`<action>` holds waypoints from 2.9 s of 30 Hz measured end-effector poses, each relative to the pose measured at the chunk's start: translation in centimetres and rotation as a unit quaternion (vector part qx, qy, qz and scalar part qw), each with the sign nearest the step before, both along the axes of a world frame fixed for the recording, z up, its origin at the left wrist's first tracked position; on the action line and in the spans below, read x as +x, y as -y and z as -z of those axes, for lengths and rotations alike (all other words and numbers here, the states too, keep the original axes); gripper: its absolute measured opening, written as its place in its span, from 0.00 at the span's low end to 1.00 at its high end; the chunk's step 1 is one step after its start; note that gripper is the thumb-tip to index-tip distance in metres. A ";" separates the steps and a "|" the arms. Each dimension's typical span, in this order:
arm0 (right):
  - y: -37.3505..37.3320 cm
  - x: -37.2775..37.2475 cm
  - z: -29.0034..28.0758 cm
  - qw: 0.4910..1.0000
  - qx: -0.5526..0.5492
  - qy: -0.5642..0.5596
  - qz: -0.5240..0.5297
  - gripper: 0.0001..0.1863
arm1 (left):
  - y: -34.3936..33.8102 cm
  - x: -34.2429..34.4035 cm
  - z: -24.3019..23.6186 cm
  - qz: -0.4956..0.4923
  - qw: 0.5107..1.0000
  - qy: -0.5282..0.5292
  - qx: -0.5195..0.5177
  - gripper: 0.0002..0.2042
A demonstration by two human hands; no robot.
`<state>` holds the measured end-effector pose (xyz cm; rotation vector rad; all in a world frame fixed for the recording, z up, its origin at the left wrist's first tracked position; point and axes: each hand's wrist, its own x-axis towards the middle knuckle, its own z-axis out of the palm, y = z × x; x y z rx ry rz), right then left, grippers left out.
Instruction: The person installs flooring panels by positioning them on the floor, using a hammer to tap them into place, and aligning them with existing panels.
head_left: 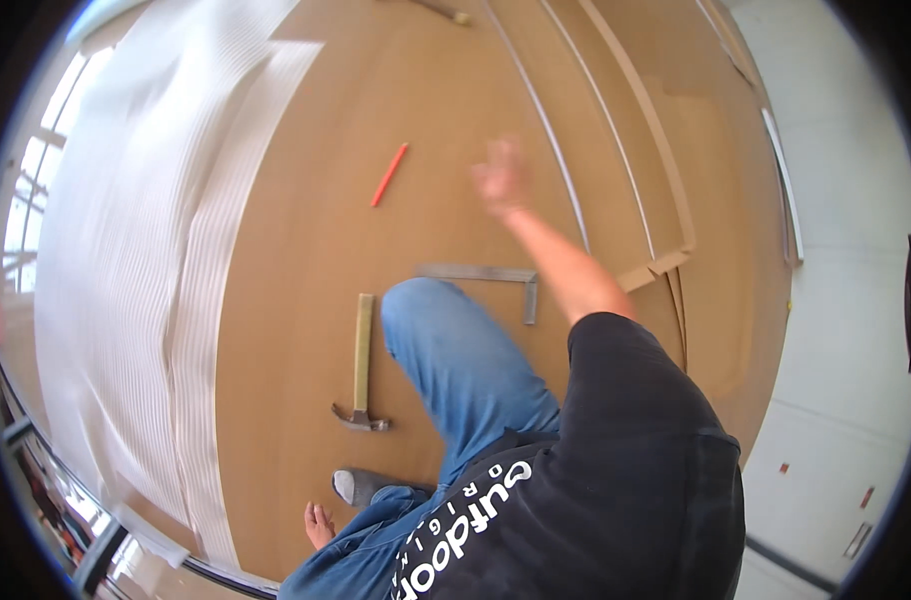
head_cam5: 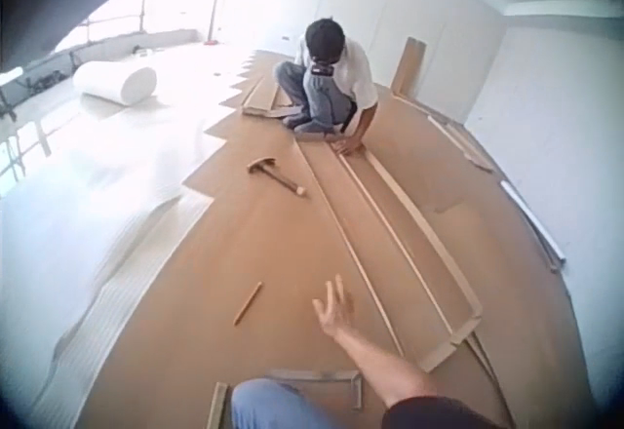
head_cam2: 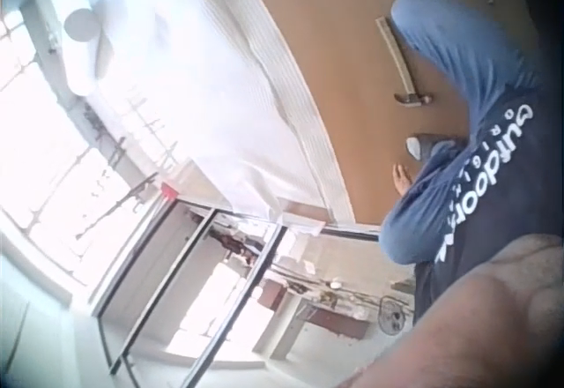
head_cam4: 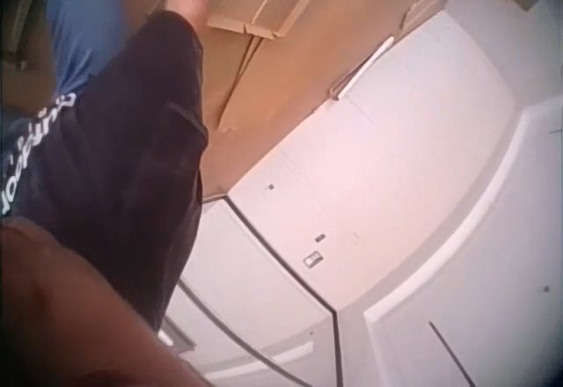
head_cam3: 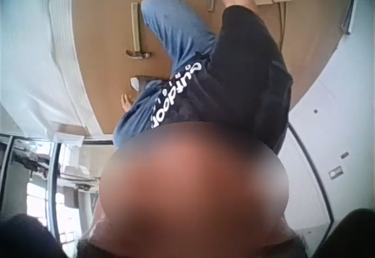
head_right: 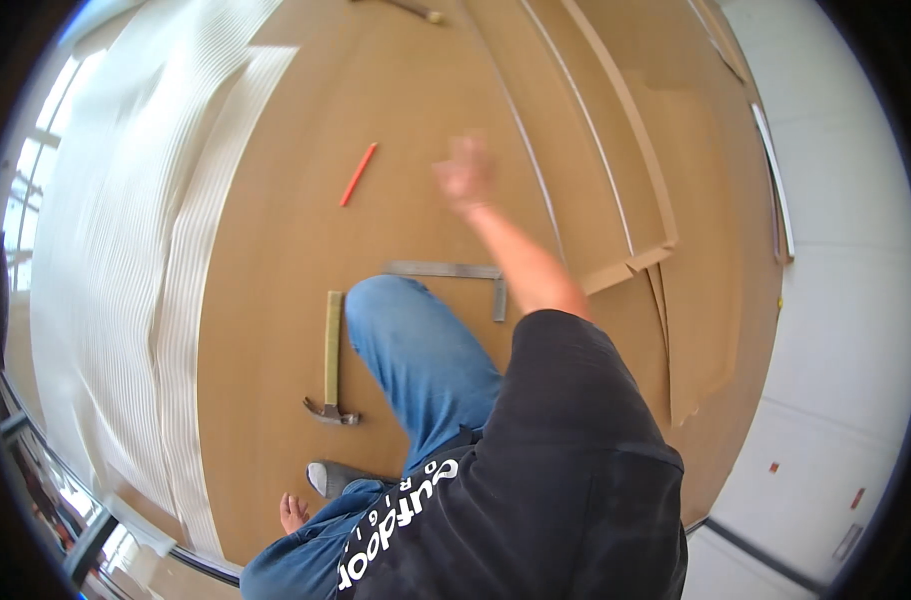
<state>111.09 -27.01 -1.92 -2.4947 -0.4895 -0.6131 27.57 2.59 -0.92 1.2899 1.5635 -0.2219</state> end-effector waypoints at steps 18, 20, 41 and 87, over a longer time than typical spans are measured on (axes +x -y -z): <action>65.5 -13.2 8.8 0.699 0.062 -0.433 0.565 0.34 | 0.0 8.9 -6.8 0.025 0.980 0.170 -0.100 0.30; 66.5 -16.9 9.7 0.701 0.046 -0.446 0.554 0.34 | -3.2 10.2 -8.2 0.027 0.980 0.193 -0.043 0.26; 53.6 -36.3 -14.4 0.520 0.616 -0.569 0.163 0.18 | -12.6 35.1 -24.3 0.329 0.917 0.128 0.187 0.18; -14.5 -31.1 -12.6 0.374 0.492 -0.773 -0.145 0.25 | -17.6 18.7 -15.3 0.358 0.839 -0.001 0.409 0.19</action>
